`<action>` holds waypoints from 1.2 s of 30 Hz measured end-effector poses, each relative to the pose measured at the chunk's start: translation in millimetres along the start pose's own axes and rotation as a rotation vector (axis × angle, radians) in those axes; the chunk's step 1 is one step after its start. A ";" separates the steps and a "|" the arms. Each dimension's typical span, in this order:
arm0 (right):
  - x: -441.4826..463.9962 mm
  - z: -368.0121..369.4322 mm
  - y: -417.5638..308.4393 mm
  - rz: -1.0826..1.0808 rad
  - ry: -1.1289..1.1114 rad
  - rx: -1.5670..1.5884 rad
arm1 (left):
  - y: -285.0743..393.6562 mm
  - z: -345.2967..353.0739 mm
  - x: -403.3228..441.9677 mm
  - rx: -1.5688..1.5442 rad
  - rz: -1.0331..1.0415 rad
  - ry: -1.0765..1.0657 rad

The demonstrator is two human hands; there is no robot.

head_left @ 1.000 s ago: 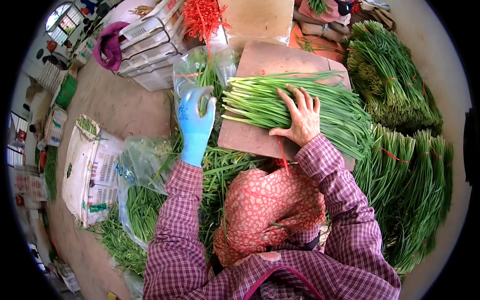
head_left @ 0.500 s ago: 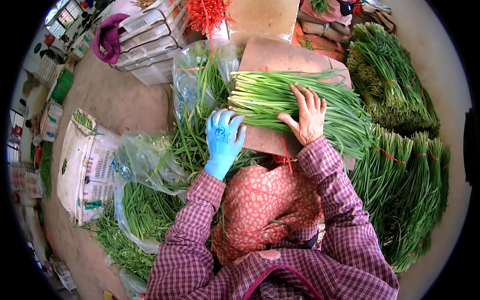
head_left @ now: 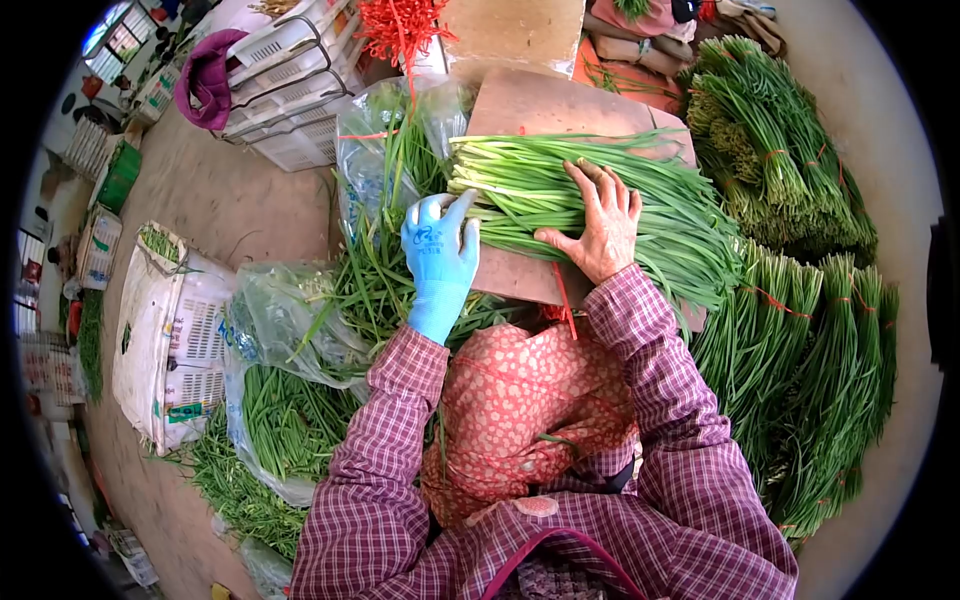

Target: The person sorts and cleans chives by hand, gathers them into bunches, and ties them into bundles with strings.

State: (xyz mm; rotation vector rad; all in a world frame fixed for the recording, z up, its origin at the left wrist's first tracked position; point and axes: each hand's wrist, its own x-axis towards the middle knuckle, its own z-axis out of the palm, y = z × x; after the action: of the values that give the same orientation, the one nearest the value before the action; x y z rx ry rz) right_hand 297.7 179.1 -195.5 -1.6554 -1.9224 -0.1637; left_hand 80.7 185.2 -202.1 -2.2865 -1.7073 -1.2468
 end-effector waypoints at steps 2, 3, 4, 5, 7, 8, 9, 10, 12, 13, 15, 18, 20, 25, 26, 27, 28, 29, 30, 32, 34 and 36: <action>0.8 -1.4 0.4 -0.003 -0.005 0.014 | 0.3 0.1 0.5 0.010 0.013 0.018; 2.0 -3.1 1.3 -0.007 -0.007 0.042 | 0.2 -0.3 1.3 0.020 0.026 0.037; 3.5 -2.3 1.5 -0.007 -0.006 0.044 | -1.6 -0.2 2.4 0.022 0.026 0.037; 4.5 -1.7 2.2 0.004 -0.009 0.059 | -3.9 0.7 3.3 0.032 0.012 0.037; 4.1 0.1 2.7 0.012 -0.001 0.052 | -2.2 0.7 6.8 0.059 -0.015 0.046; 4.1 0.3 3.0 0.013 -0.001 0.054 | -1.0 2.5 9.0 0.060 -0.015 0.045; 4.5 0.9 2.8 0.017 0.007 0.043 | -0.9 4.7 11.4 0.068 -0.001 0.060; 5.3 1.9 3.0 0.020 0.015 0.031 | -1.7 7.1 14.2 0.075 0.013 0.075; 8.6 4.9 4.9 0.019 0.019 0.033 | -3.1 9.6 21.0 0.089 0.045 0.097; 8.8 5.6 5.9 0.020 0.019 0.032 | -2.9 9.3 23.2 0.116 0.084 0.094; 8.9 4.3 5.9 0.018 0.018 0.038 | -3.3 8.5 27.2 0.129 0.158 0.097; 8.8 4.4 6.9 0.013 0.014 0.035 | -6.7 10.6 32.1 0.128 0.237 0.081; 8.5 6.4 8.4 0.012 0.020 0.038 | -10.4 13.4 35.6 0.133 0.262 0.077; 9.5 7.3 8.5 0.004 0.039 0.024 | -23.3 24.9 42.4 0.165 0.426 0.031; 9.5 8.2 9.3 0.002 0.041 0.028 | -26.3 28.6 42.4 0.157 0.447 0.012; 9.5 8.1 9.6 0.002 0.042 0.032 | -24.6 27.2 43.5 0.155 0.446 0.012; 9.3 7.7 9.9 0.000 0.041 0.031 | -23.1 25.2 44.5 0.135 0.451 0.032; 9.9 7.3 10.0 0.000 0.046 0.045 | -21.8 23.0 45.8 0.116 0.456 0.053; 10.3 6.5 10.0 -0.001 0.052 0.058 | -24.4 24.3 46.1 0.116 0.454 0.055; 9.7 6.3 10.9 -0.004 0.057 0.052 | -33.5 25.8 47.7 0.035 0.313 -0.005; 9.7 4.5 9.6 -0.010 0.061 0.053 | -47.7 21.4 45.9 -0.037 0.166 0.097; 7.9 0.9 3.6 0.004 0.027 0.059 | -62.4 -3.1 35.5 -0.266 -0.040 0.131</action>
State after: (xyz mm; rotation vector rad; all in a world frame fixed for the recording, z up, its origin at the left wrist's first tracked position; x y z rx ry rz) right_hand 300.3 187.1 -193.2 -1.6109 -1.8857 -0.1255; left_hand 30.8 236.8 -204.7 -2.2515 -1.6380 -1.6833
